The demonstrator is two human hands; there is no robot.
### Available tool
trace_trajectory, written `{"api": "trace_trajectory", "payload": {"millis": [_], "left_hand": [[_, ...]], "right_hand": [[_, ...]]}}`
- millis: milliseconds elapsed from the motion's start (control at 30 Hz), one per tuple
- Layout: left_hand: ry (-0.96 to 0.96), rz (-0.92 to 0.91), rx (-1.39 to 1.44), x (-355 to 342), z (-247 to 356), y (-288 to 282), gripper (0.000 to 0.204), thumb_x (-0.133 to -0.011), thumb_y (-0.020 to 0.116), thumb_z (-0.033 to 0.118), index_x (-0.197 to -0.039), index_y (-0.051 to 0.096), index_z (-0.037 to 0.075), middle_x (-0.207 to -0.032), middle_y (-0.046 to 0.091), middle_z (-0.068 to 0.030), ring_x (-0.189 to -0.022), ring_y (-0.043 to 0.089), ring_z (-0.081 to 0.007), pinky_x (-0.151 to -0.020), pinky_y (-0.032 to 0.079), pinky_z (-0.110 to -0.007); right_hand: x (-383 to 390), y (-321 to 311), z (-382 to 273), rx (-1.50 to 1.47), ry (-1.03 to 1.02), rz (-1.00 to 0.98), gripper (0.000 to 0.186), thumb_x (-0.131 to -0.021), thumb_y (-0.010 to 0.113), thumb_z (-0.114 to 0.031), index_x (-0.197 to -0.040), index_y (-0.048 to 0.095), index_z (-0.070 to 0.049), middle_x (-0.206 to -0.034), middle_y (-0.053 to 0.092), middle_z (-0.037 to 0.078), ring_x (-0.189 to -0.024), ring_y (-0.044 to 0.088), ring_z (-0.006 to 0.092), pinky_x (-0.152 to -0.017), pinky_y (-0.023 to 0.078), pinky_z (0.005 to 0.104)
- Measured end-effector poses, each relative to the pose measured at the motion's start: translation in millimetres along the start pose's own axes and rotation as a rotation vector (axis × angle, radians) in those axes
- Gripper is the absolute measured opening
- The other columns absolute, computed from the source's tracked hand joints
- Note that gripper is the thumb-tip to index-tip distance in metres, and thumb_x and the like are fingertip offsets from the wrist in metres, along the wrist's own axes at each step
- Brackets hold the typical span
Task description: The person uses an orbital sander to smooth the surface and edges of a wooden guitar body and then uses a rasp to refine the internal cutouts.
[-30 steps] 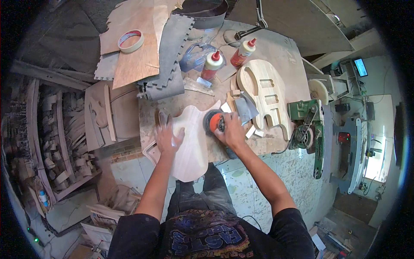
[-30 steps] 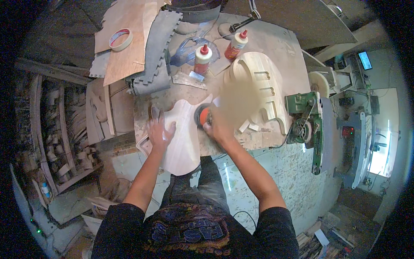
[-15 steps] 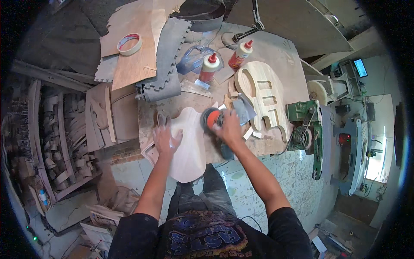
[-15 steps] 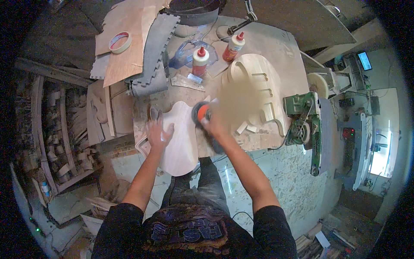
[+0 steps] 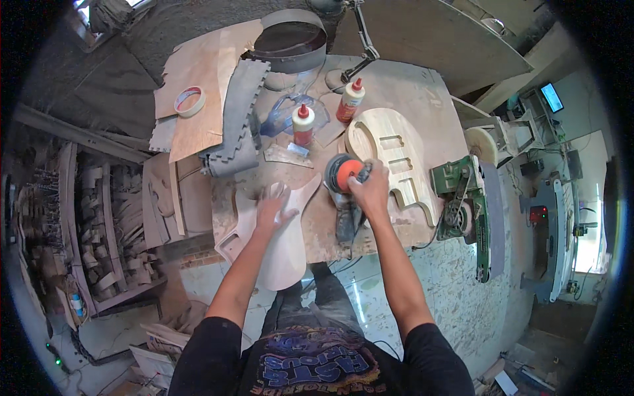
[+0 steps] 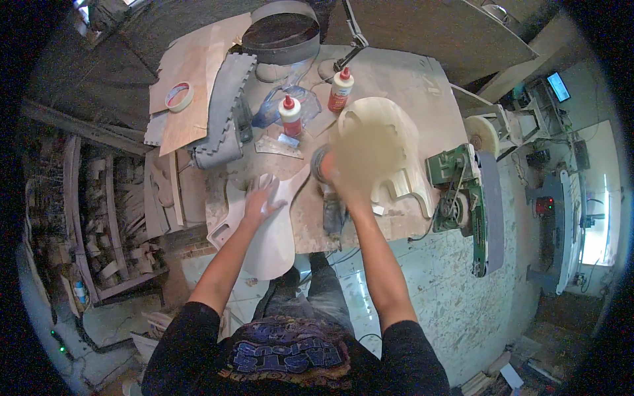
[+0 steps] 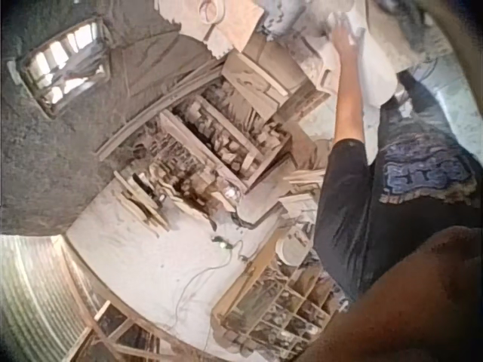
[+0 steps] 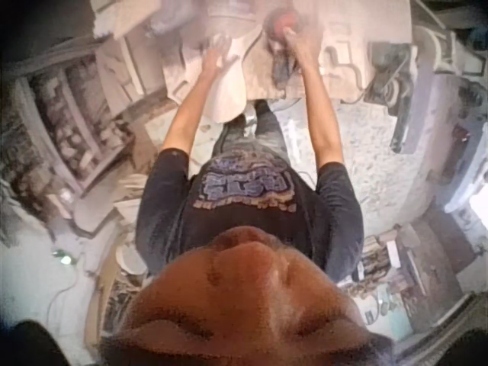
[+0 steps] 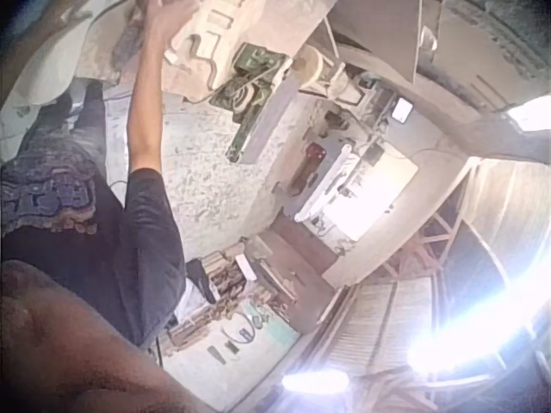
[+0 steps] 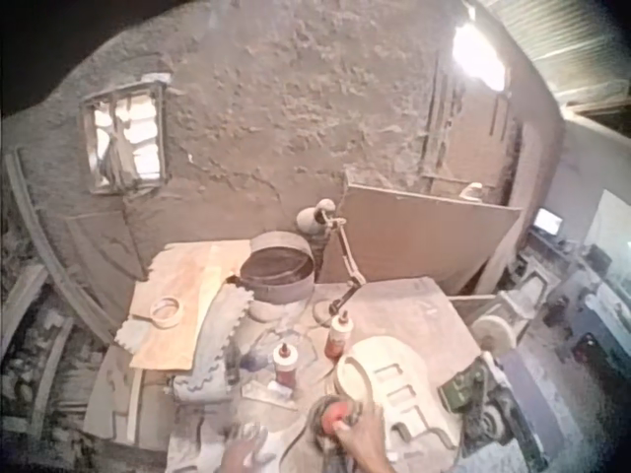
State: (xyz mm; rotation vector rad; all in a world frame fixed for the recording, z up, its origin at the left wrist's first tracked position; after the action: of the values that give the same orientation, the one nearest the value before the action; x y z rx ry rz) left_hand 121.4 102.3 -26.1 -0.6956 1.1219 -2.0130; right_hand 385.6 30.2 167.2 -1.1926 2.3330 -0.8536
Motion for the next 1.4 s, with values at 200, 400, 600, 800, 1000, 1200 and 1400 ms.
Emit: {"api": "trace_trajectory", "payload": {"millis": [200,400,600,800,1000,1200,1400], "left_hand": [[0.073,0.102,0.149,-49,-15,19,0.052,-0.080,0.075,0.057,-0.113,0.079,0.017,-0.112,0.076,-0.0114,-0.108,0.067,-0.0337,-0.108,0.039,-0.052],[-0.192,0.004,0.083,-84,17,20,0.048,-0.082,0.071,0.063,-0.091,0.083,0.017,-0.090,0.076,-0.0106,-0.092,0.070,-0.0320,-0.099,0.040,-0.049],[-0.353,0.019,0.063,-102,14,21,0.051,-0.083,0.071,0.063,-0.090,0.082,0.013,-0.092,0.076,-0.0129,-0.092,0.071,-0.0336,-0.090,0.049,-0.053],[-0.058,-0.279,0.319,-85,2,15,0.051,-0.067,0.089,0.046,-0.102,0.079,0.011,-0.101,0.076,-0.0144,-0.101,0.070,-0.0359,-0.096,0.050,-0.050],[0.273,-0.096,-0.022,-51,8,-4,0.070,-0.056,0.095,0.044,-0.116,0.074,0.014,-0.116,0.073,-0.0150,-0.111,0.066,-0.0368,-0.105,0.045,-0.045],[-0.029,-0.172,0.087,-70,-9,15,0.055,-0.064,0.089,0.054,-0.103,0.079,0.016,-0.107,0.076,-0.0128,-0.106,0.069,-0.0337,-0.098,0.050,-0.047],[-0.289,-0.131,0.105,-80,1,10,0.060,-0.071,0.080,0.069,-0.098,0.081,0.016,-0.106,0.077,-0.0126,-0.104,0.071,-0.0329,-0.093,0.052,-0.048]], "right_hand": [[45,-69,25,-0.042,0.038,0.050,0.058,-0.071,0.080,-0.017,-0.121,0.057,0.000,-0.111,0.060,0.021,-0.106,0.061,0.0366,-0.095,0.049,0.0441],[91,-115,63,-0.052,0.138,0.050,0.056,-0.069,0.080,-0.013,-0.118,0.055,0.000,-0.109,0.059,0.018,-0.104,0.060,0.0346,-0.096,0.048,0.0425],[112,-119,82,-0.072,0.258,-0.035,0.056,-0.068,0.081,-0.011,-0.116,0.056,-0.001,-0.110,0.059,0.017,-0.104,0.060,0.0342,-0.094,0.048,0.0433],[129,-118,90,0.005,0.178,0.016,0.055,-0.068,0.080,-0.012,-0.115,0.055,-0.002,-0.098,0.058,0.010,-0.089,0.058,0.0222,-0.084,0.050,0.0350],[149,-116,82,-0.009,0.200,0.022,0.054,-0.067,0.080,-0.011,-0.115,0.055,-0.002,-0.098,0.058,0.010,-0.089,0.058,0.0227,-0.084,0.050,0.0352],[166,-103,73,-0.017,0.264,-0.051,0.059,-0.067,0.080,-0.012,-0.119,0.056,-0.001,-0.111,0.058,0.018,-0.105,0.060,0.0349,-0.096,0.048,0.0436],[182,-91,69,0.026,0.273,-0.056,0.058,-0.067,0.083,-0.013,-0.117,0.056,-0.001,-0.109,0.059,0.015,-0.103,0.059,0.0313,-0.093,0.048,0.0413]]}}
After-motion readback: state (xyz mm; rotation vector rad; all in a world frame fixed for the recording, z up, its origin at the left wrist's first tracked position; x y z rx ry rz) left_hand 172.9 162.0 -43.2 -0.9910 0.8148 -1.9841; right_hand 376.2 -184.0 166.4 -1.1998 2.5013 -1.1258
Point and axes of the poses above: each hand's wrist, its own x-axis away from the middle knuckle, its own y-axis out of the palm, z = x × y, the point moved 8 cm from there along -x, towards the middle knuckle
